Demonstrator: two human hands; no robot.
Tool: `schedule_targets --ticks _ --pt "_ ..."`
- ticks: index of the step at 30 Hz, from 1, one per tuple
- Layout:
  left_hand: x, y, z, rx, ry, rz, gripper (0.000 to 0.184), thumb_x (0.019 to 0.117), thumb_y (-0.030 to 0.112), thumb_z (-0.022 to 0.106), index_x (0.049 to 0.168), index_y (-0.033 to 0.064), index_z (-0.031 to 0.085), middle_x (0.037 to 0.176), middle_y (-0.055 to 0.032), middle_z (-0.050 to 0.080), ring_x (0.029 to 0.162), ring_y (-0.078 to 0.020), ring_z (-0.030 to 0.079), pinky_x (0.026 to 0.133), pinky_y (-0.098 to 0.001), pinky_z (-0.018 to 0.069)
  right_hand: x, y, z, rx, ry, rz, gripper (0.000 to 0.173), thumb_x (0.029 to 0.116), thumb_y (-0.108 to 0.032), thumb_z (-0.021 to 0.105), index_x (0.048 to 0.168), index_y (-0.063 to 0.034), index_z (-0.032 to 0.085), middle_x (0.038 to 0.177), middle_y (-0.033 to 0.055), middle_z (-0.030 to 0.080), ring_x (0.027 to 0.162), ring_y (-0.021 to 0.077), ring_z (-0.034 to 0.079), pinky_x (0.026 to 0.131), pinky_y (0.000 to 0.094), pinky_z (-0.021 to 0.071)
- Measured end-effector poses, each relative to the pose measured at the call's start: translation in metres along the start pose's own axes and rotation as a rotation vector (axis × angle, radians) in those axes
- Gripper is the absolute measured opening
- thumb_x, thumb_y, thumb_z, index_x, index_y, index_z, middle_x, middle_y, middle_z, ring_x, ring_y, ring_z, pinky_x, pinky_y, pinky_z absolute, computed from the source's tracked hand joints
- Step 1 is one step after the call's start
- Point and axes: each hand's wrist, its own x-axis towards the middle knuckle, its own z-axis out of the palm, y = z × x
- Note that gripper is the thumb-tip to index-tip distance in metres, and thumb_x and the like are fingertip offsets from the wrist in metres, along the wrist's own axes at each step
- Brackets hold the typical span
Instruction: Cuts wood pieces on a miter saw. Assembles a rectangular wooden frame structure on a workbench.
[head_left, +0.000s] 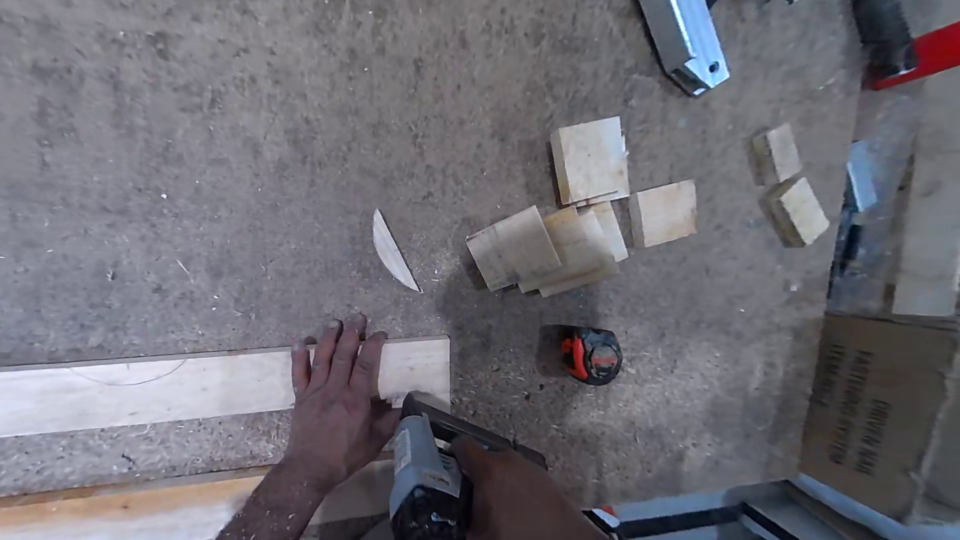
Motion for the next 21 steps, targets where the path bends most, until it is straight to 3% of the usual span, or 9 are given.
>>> schedule_targets --ticks 4,8,10,16,19,21 --pt "0.0 -0.001 0.001 0.011 -0.016 -0.003 0.091 0.0778 0.073 0.061 0.149 0.0172 0.052 0.163 -0.0126 0.038 0.152 -0.0424 0.029 0.116 -0.0745 0.0183 -0.001 0.005 0.0 0.026 0.021 -0.024 0.058 0.0864 -0.045 0.073 0.133 -0.0142 0.057 0.099 0.0165 0.073 0.092 0.0392 0.072 0.076 0.0616 0.0569" --pt "-0.001 -0.002 0.001 0.026 -0.005 0.003 0.098 0.0771 0.083 0.055 0.149 0.0171 0.051 0.162 -0.0133 0.039 0.152 -0.0422 0.029 0.117 -0.074 0.0175 -0.003 0.012 -0.003 0.029 0.019 0.004 0.052 0.0865 -0.043 0.072 0.127 -0.0131 0.058 0.097 0.0166 0.072 0.092 0.039 0.072 0.075 0.061 0.0563" --pt "-0.001 -0.002 0.003 0.025 0.011 0.004 0.099 0.0773 0.086 0.053 0.149 0.0178 0.051 0.161 -0.0129 0.04 0.152 -0.0418 0.03 0.117 -0.0741 0.0179 -0.004 0.016 -0.004 0.036 0.026 0.004 0.055 0.0861 -0.043 0.073 0.131 -0.0149 0.057 0.098 0.0161 0.072 0.092 0.0387 0.072 0.075 0.0611 0.0568" --pt "0.0 -0.003 0.003 0.005 0.001 -0.011 0.103 0.0753 0.089 0.053 0.15 0.018 0.051 0.162 -0.0127 0.039 0.152 -0.0416 0.029 0.117 -0.0745 0.0155 -0.007 0.03 -0.009 0.04 0.032 -0.004 0.059 0.0828 -0.04 0.075 0.134 -0.0152 0.058 0.101 0.0164 0.073 0.094 0.0387 0.072 0.077 0.0613 0.0566" --pt "0.0 -0.003 0.004 0.02 0.008 -0.006 0.104 0.0746 0.09 0.053 0.15 0.0184 0.05 0.162 -0.0131 0.039 0.151 -0.0418 0.03 0.116 -0.0751 0.0166 -0.006 0.036 -0.011 0.045 0.039 -0.016 0.057 0.0813 -0.04 0.076 0.129 -0.0133 0.059 0.099 0.0164 0.072 0.094 0.0384 0.072 0.076 0.0613 0.0563" --pt "0.0 -0.003 0.004 0.026 0.012 -0.003 0.104 0.0741 0.09 0.053 0.15 0.0187 0.05 0.162 -0.0133 0.039 0.151 -0.0414 0.03 0.117 -0.0747 0.0162 -0.007 0.038 -0.01 0.057 0.044 -0.014 0.061 0.0808 -0.041 0.077 0.133 -0.0156 0.058 0.1 0.0155 0.073 0.094 0.0379 0.072 0.077 0.0614 0.0567"
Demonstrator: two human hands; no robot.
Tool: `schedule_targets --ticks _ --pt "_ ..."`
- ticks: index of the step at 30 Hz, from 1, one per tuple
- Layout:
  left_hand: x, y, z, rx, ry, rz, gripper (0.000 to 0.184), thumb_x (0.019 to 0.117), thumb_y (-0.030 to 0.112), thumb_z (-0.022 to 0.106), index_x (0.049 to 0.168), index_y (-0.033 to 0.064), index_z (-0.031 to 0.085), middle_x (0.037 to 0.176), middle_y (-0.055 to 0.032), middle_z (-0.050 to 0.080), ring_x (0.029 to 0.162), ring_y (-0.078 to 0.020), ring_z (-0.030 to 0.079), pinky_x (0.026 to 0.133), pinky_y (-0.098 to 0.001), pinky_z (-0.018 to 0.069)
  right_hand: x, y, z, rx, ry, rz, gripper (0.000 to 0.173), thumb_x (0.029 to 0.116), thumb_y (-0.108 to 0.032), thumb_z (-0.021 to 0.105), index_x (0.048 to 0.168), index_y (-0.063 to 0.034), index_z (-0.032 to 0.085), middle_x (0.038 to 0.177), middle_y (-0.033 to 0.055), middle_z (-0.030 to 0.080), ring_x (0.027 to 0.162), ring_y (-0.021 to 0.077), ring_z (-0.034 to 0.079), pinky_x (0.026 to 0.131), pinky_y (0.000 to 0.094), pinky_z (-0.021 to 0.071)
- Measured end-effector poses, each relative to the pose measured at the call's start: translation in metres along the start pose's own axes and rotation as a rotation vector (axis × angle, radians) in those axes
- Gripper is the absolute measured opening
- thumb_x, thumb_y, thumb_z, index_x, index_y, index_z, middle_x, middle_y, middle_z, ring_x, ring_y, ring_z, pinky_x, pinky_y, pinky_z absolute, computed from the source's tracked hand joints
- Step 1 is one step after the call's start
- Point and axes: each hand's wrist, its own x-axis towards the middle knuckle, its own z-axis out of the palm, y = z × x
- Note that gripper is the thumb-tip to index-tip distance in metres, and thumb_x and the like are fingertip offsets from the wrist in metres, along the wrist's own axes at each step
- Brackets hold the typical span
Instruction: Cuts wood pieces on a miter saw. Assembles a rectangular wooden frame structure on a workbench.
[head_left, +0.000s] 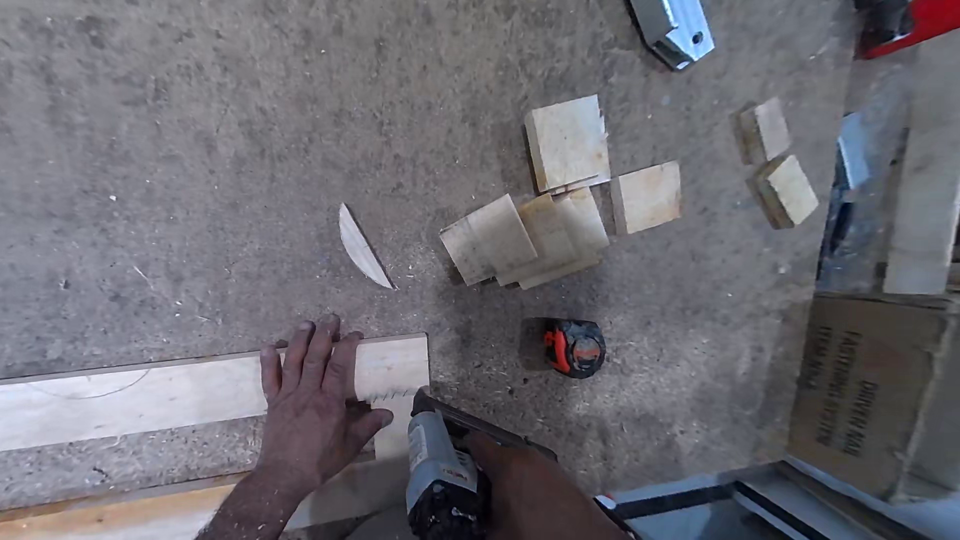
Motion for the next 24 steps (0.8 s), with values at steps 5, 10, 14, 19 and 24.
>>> schedule_targets --ticks 5,10,14,19,24 --pt "-0.001 -0.001 0.0 0.002 0.012 0.003 0.104 0.0755 0.09 0.052 0.151 0.0191 0.049 0.162 -0.0128 0.038 0.152 -0.0404 0.029 0.118 -0.0737 0.0154 0.0 0.007 -0.001 -0.009 0.012 -0.022 0.058 0.0809 -0.042 0.077 0.129 -0.014 0.06 0.097 0.0161 0.072 0.091 0.0384 0.072 0.074 0.0616 0.0561" --pt "-0.001 0.0 0.0 -0.012 0.007 0.002 0.104 0.075 0.09 0.053 0.15 0.0184 0.05 0.162 -0.0131 0.039 0.152 -0.0414 0.028 0.117 -0.0748 0.0154 0.001 0.01 -0.002 -0.005 0.031 -0.059 0.068 0.0779 -0.043 0.079 0.137 -0.0192 0.057 0.099 0.0131 0.073 0.092 0.0351 0.073 0.076 0.0602 0.0571" --pt "-0.001 -0.002 0.001 -0.013 -0.001 0.003 0.104 0.0759 0.09 0.052 0.151 0.0187 0.049 0.163 -0.0124 0.038 0.153 -0.0394 0.027 0.118 -0.0734 0.0147 0.001 0.007 -0.007 -0.039 0.068 -0.096 0.056 0.0764 -0.042 0.08 0.12 -0.011 0.062 0.095 0.014 0.07 0.089 0.034 0.071 0.073 0.0584 0.0569" --pt "-0.001 -0.001 -0.002 -0.019 -0.097 -0.04 0.109 0.0705 0.09 0.058 0.155 0.0217 0.045 0.166 -0.0084 0.031 0.156 -0.0361 0.02 0.121 -0.0705 0.0104 -0.008 0.016 0.001 -0.035 0.135 -0.169 0.063 0.0859 -0.039 0.074 0.14 -0.0148 0.055 0.108 0.0146 0.071 0.1 0.0334 0.07 0.084 0.0589 0.0564" --pt "-0.025 0.012 0.0 -0.081 0.065 0.067 0.082 0.086 0.067 0.064 0.153 0.0223 0.048 0.166 -0.0151 0.032 0.155 -0.0415 0.021 0.118 -0.0744 0.0157 -0.019 0.073 0.027 -0.138 0.134 -0.2 0.06 0.0848 -0.04 0.076 0.138 -0.0181 0.058 0.106 0.0163 0.071 0.097 0.0381 0.069 0.081 0.0649 0.0543"
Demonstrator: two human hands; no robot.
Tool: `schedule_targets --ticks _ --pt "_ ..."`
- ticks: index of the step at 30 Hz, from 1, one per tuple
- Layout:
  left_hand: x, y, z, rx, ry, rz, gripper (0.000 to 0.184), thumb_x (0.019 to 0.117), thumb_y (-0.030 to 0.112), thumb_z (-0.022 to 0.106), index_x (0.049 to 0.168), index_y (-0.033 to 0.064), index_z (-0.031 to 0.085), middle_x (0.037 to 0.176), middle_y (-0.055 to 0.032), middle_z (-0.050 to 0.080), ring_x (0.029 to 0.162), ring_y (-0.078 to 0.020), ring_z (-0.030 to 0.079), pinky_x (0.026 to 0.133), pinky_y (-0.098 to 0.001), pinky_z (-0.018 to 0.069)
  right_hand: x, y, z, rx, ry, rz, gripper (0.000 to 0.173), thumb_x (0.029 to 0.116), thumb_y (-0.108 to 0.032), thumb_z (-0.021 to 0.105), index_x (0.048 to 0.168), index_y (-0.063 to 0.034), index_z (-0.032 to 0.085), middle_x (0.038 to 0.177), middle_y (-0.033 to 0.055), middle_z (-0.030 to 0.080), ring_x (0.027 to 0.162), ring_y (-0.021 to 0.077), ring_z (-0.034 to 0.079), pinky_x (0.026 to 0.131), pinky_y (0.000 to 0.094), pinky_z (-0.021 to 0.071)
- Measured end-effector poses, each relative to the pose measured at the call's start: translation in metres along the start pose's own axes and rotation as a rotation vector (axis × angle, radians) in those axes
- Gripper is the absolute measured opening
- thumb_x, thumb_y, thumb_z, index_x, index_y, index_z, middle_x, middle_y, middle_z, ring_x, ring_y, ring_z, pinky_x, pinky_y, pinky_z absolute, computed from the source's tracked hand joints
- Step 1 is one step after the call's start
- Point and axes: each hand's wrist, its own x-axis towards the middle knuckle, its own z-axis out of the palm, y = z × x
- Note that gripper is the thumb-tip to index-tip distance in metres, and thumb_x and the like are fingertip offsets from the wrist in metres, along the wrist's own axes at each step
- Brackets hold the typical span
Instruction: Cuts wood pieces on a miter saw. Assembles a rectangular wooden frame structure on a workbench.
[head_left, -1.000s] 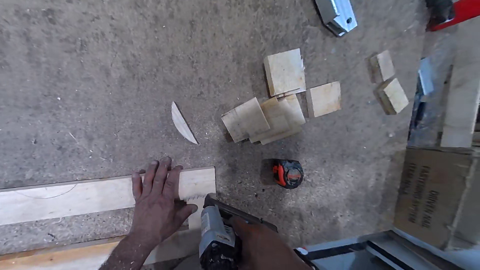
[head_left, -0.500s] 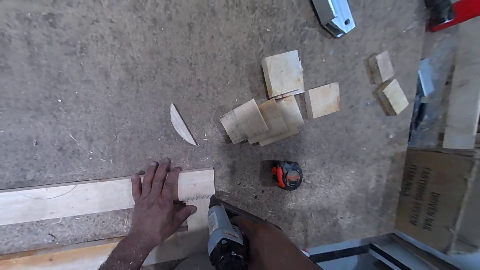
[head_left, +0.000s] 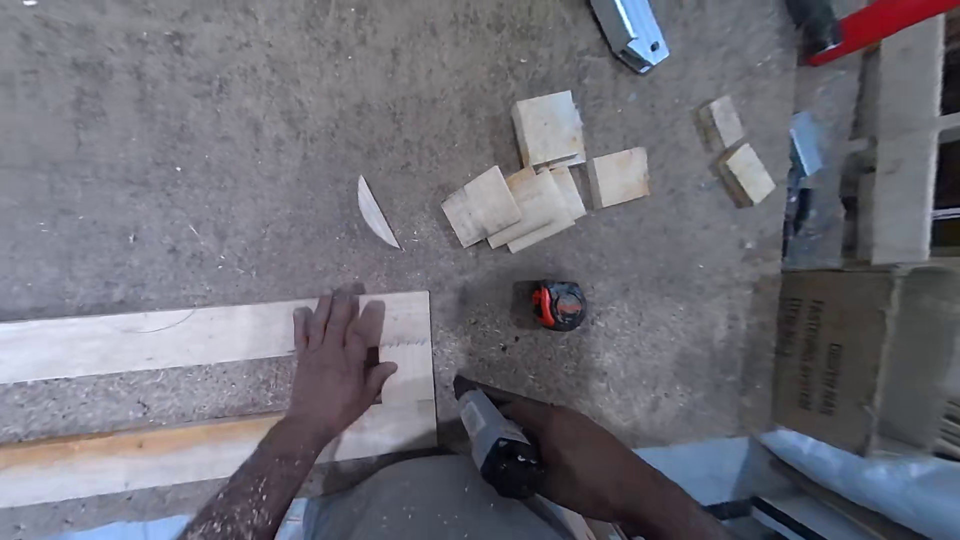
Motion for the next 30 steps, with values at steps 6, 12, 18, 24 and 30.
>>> schedule_targets --ticks 6,12,18,24,30 --pt "-0.061 0.03 0.008 -0.079 -0.185 0.211 0.066 0.0951 0.067 0.054 0.144 0.0233 0.059 0.16 -0.0104 0.044 0.152 -0.0402 0.031 0.119 -0.0671 0.0287 -0.015 0.0 0.019 -0.091 -0.043 -0.019 0.063 0.0861 -0.035 0.075 0.142 -0.0169 0.053 0.11 0.0202 0.069 0.103 0.0429 0.067 0.084 0.067 0.0524" --pt "-0.078 0.026 0.022 0.057 -0.222 0.231 0.097 0.0812 0.076 0.064 0.153 0.0127 0.048 0.163 -0.009 0.04 0.153 -0.0374 0.03 0.12 -0.0667 0.0246 -0.013 -0.029 0.028 -0.151 -0.064 -0.013 0.058 0.0886 -0.039 0.072 0.138 -0.0138 0.054 0.107 0.0215 0.068 0.102 0.0444 0.067 0.081 0.0668 0.0522" --pt "-0.08 0.022 0.029 0.056 -0.124 0.229 0.09 0.0802 0.076 0.062 0.149 0.0184 0.055 0.159 -0.0019 0.047 0.152 -0.0344 0.035 0.119 -0.0665 0.0273 -0.003 -0.042 0.035 -0.176 -0.054 -0.007 0.054 0.0908 -0.041 0.068 0.133 -0.0099 0.055 0.107 0.0213 0.068 0.101 0.0428 0.068 0.08 0.0646 0.0532" --pt "-0.081 0.02 0.03 0.028 -0.132 0.222 0.09 0.0799 0.075 0.065 0.15 0.0196 0.054 0.16 0.0004 0.045 0.153 -0.0334 0.031 0.12 -0.0667 0.0242 0.0 -0.045 0.034 -0.161 -0.056 0.029 0.053 0.0884 -0.041 0.07 0.13 -0.0109 0.057 0.107 0.0197 0.068 0.101 0.0414 0.068 0.079 0.0645 0.0532" --pt "-0.081 0.018 0.033 -0.015 -0.112 0.23 0.089 0.0808 0.074 0.064 0.15 0.0187 0.054 0.16 -0.0003 0.046 0.154 -0.0336 0.03 0.12 -0.068 0.0232 0.003 -0.046 0.03 -0.13 -0.079 0.062 0.052 0.0863 -0.043 0.072 0.121 -0.0057 0.06 0.106 0.0203 0.067 0.1 0.0399 0.067 0.08 0.0631 0.0531"
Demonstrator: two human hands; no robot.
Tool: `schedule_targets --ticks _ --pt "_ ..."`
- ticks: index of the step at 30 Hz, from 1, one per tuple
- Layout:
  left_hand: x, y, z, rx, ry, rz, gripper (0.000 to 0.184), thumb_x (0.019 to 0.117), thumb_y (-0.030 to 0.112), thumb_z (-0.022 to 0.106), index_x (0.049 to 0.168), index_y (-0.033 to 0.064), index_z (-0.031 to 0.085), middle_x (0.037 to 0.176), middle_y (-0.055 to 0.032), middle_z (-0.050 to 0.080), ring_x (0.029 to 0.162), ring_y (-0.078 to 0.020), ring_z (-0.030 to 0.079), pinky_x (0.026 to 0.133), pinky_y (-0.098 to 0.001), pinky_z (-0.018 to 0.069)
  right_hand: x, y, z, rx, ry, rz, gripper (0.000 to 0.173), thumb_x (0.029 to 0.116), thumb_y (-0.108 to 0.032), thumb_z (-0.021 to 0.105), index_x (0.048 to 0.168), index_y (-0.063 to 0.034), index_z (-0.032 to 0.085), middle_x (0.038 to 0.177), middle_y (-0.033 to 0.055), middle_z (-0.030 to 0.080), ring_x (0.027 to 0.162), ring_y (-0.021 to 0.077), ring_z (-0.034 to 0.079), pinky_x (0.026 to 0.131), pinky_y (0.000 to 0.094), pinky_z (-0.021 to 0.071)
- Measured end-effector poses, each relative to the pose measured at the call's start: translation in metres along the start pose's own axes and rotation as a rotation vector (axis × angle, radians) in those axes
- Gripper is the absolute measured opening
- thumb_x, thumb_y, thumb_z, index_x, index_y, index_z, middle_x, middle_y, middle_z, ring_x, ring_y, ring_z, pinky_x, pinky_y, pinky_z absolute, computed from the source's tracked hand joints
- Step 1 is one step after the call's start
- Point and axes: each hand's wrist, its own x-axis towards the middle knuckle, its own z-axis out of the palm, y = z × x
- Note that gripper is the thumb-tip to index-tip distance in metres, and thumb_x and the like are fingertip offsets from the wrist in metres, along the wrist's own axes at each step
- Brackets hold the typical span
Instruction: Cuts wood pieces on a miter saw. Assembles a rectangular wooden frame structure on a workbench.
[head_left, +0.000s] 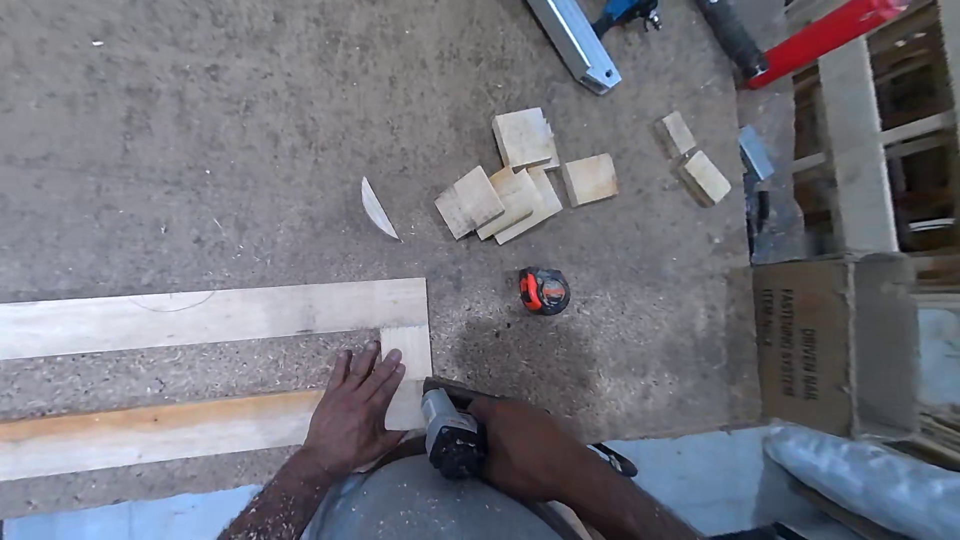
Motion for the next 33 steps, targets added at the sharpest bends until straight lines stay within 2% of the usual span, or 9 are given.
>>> schedule_targets --ticks 4,7,9,11,14,17,20,24,33 --pt "0.002 0.001 -0.003 -0.021 -0.018 -0.014 0.086 0.0799 0.072 0.065 0.149 0.0204 0.056 0.159 0.0009 0.047 0.154 -0.0322 0.03 0.12 -0.0679 0.0233 -0.004 -0.007 -0.002 0.001 0.011 -0.025 0.057 0.0875 -0.045 0.071 0.13 -0.0084 0.057 0.108 0.0198 0.067 0.102 0.0398 0.067 0.082 0.0635 0.0534" --pt "0.004 -0.003 -0.02 -0.281 -0.105 -0.082 0.087 0.0815 0.07 0.07 0.152 0.0222 0.052 0.162 0.0019 0.043 0.157 -0.0309 0.022 0.124 -0.0641 0.0181 -0.006 -0.017 0.001 -0.015 0.023 -0.11 0.056 0.0898 -0.041 0.07 0.133 -0.0093 0.055 0.11 0.0202 0.068 0.103 0.0406 0.067 0.082 0.0632 0.0535" --pt "-0.001 -0.009 -0.026 -0.385 -0.013 -0.087 0.074 0.0902 0.056 0.068 0.153 0.0207 0.049 0.16 0.0002 0.046 0.156 -0.0304 0.025 0.125 -0.0623 0.022 -0.001 -0.029 0.0 -0.016 0.018 -0.127 0.055 0.0908 -0.041 0.069 0.132 -0.0069 0.055 0.11 0.021 0.067 0.103 0.041 0.067 0.082 0.063 0.0538" --pt "-0.008 -0.021 -0.023 -0.252 0.151 -0.108 0.055 0.1001 0.042 0.058 0.149 0.0169 0.054 0.156 -0.0012 0.05 0.153 -0.0283 0.034 0.124 -0.0593 0.0284 0.006 -0.036 0.0 -0.018 0.035 -0.145 0.057 0.0901 -0.044 0.069 0.131 -0.0061 0.056 0.108 0.0204 0.067 0.1 0.0403 0.068 0.081 0.0622 0.0544" --pt "-0.019 -0.04 -0.019 -0.039 0.279 -0.244 0.045 0.1021 0.034 0.052 0.139 0.0117 0.063 0.151 -0.0054 0.056 0.149 -0.0329 0.04 0.12 -0.0607 0.0326 0.013 -0.04 0.003 -0.012 0.048 -0.16 0.058 0.0895 -0.045 0.068 0.129 -0.0054 0.057 0.104 0.0205 0.068 0.098 0.0404 0.068 0.079 0.0622 0.0546" --pt "-0.024 -0.054 -0.012 0.078 0.326 -0.312 0.042 0.1009 0.035 0.051 0.129 0.0096 0.068 0.144 -0.0099 0.061 0.144 -0.0381 0.045 0.117 -0.0647 0.0331 0.017 -0.04 0.001 -0.015 0.029 -0.166 0.057 0.0897 -0.045 0.068 0.129 -0.005 0.057 0.104 0.0204 0.068 0.098 0.0398 0.069 0.079 0.0617 0.0547" --pt "-0.022 -0.055 -0.009 0.12 0.33 -0.324 0.041 0.0989 0.037 0.05 0.124 0.0131 0.071 0.139 -0.0106 0.063 0.142 -0.0379 0.047 0.116 -0.0597 0.0381 0.016 -0.042 -0.002 -0.023 0.002 -0.122 0.054 0.0893 -0.044 0.069 0.123 -0.0036 0.057 0.103 0.021 0.067 0.097 0.0403 0.068 0.078 0.061 0.0546" --pt "-0.022 -0.055 -0.007 0.131 0.325 -0.339 0.038 0.0985 0.036 0.049 0.118 0.015 0.074 0.138 -0.0097 0.064 0.142 -0.0367 0.047 0.115 -0.0566 0.0399 0.012 -0.039 -0.001 -0.036 0.001 -0.059 0.058 0.0896 -0.045 0.068 0.13 -0.0054 0.054 0.106 0.0202 0.067 0.099 0.0401 0.069 0.079 0.0606 0.0554" --pt "-0.022 -0.056 -0.005 0.16 0.337 -0.349 0.037 0.0991 0.036 0.047 0.113 0.0166 0.076 0.137 -0.0081 0.065 0.142 -0.0359 0.048 0.115 -0.0554 0.0397 0.006 -0.018 -0.001 -0.03 -0.017 -0.019 0.052 0.0872 -0.042 0.071 0.121 -0.0048 0.056 0.104 0.0209 0.066 0.099 0.0412 0.068 0.077 0.0619 0.0542"
